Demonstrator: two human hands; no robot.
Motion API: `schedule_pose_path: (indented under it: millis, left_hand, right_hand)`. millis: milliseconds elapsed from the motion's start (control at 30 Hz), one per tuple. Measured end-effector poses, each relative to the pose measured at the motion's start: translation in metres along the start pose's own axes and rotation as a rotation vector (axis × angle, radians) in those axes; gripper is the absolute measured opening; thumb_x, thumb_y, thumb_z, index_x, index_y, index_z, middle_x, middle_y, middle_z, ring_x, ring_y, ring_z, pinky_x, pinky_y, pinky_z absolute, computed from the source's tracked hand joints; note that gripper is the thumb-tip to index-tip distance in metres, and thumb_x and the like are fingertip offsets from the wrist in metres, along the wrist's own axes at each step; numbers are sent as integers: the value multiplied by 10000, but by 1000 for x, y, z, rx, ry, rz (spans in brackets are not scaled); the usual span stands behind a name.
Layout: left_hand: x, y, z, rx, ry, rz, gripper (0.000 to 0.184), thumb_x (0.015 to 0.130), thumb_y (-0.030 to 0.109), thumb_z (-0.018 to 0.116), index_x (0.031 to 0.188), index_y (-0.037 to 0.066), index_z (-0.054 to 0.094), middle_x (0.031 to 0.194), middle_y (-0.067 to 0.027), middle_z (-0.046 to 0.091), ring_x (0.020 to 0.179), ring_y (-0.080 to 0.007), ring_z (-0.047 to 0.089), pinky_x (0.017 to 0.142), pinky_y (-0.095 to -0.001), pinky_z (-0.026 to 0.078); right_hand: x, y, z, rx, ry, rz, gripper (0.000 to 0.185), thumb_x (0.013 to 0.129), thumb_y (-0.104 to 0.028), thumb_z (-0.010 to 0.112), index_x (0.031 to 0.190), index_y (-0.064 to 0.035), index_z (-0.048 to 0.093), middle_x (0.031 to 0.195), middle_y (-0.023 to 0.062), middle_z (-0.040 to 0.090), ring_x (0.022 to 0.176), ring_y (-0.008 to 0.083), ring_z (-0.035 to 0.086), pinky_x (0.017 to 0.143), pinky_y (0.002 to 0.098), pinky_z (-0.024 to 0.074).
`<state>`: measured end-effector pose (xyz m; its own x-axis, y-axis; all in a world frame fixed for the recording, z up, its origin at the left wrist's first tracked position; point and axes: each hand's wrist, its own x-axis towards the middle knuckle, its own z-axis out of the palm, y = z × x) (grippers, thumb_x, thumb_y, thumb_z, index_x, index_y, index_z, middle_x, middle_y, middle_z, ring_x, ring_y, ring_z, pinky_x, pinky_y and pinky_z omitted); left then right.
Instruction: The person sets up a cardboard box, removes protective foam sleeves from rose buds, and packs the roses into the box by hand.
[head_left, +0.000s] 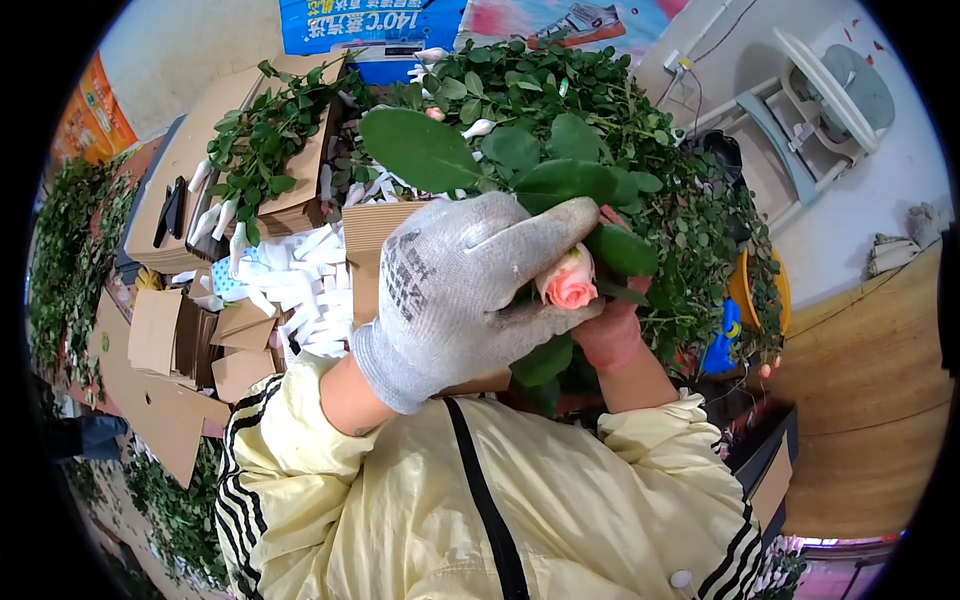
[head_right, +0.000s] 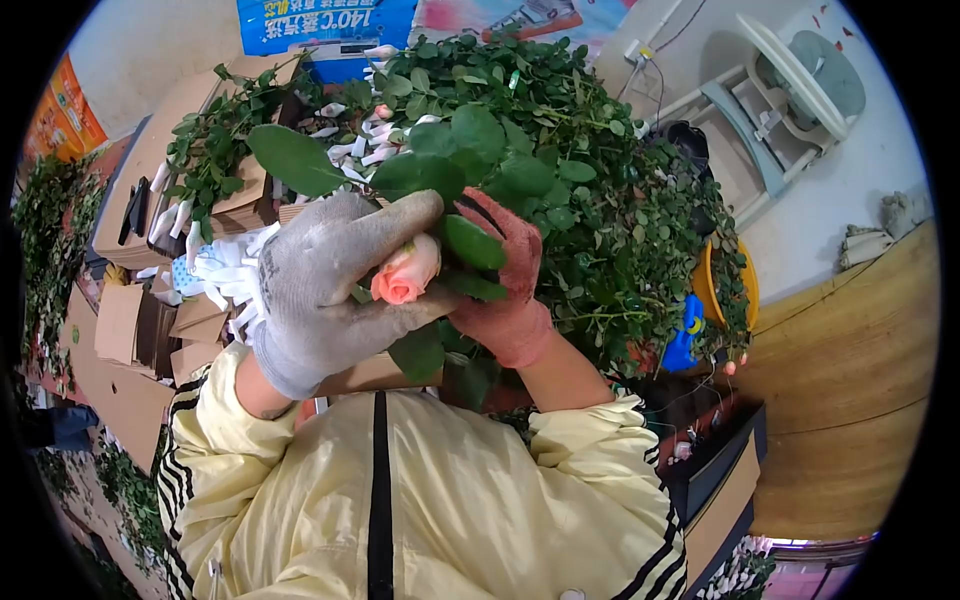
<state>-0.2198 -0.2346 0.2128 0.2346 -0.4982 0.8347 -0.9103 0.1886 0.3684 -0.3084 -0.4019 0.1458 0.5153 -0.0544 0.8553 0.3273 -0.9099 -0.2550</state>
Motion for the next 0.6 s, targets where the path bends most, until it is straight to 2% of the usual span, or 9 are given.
schedule_pose_path:
  millis: [167,233,367,433,533,600]
  left_hand:
    - [-3,-1,3,-68,-5,-18,555,592,231,796,1088,42,636,704,-81,556,613,-244,522,573,-331,406]
    - [-2,-2,3,-45,24,27,487,644,244,772,1070,53,634,663,-58,546,583,-240,544,523,-346,411]
    - [-4,-3,5,-71,55,35,466,645,238,769,1053,53,642,660,-56,545,575,-234,541,519,-343,408]
    - [-5,-3,4,-76,0,11,473,623,137,740,1070,22,639,707,-81,587,622,-247,554,578,-340,425]
    - [-5,-5,5,-99,14,17,431,632,101,716,1048,16,644,702,-75,603,617,-246,563,578,-342,432]
    - [-4,-5,4,-94,10,29,408,640,89,706,1036,11,646,704,-73,609,609,-244,561,574,-344,431]
  right_hand:
    - [6,-2,-2,-44,-2,-51,475,631,-176,709,1076,-44,605,1202,138,544,1080,305,527,877,394,412]
    - [3,-1,0,67,25,5,466,629,-168,697,1069,-45,606,1190,142,551,1062,314,540,863,402,423]
    - [-2,0,0,6,-69,129,467,621,-175,695,1062,-47,611,1160,150,563,1031,330,555,840,413,438]
    - [-2,1,1,37,-74,138,468,621,-178,698,1061,-47,611,1151,151,564,1031,332,554,844,411,437]
    - [2,-1,1,68,-78,148,469,621,-182,702,1061,-47,611,1141,152,564,1030,333,554,847,409,436]
    - [7,-2,-1,-51,0,-78,465,622,-175,706,1057,-41,610,1129,153,568,1011,338,562,830,411,453]
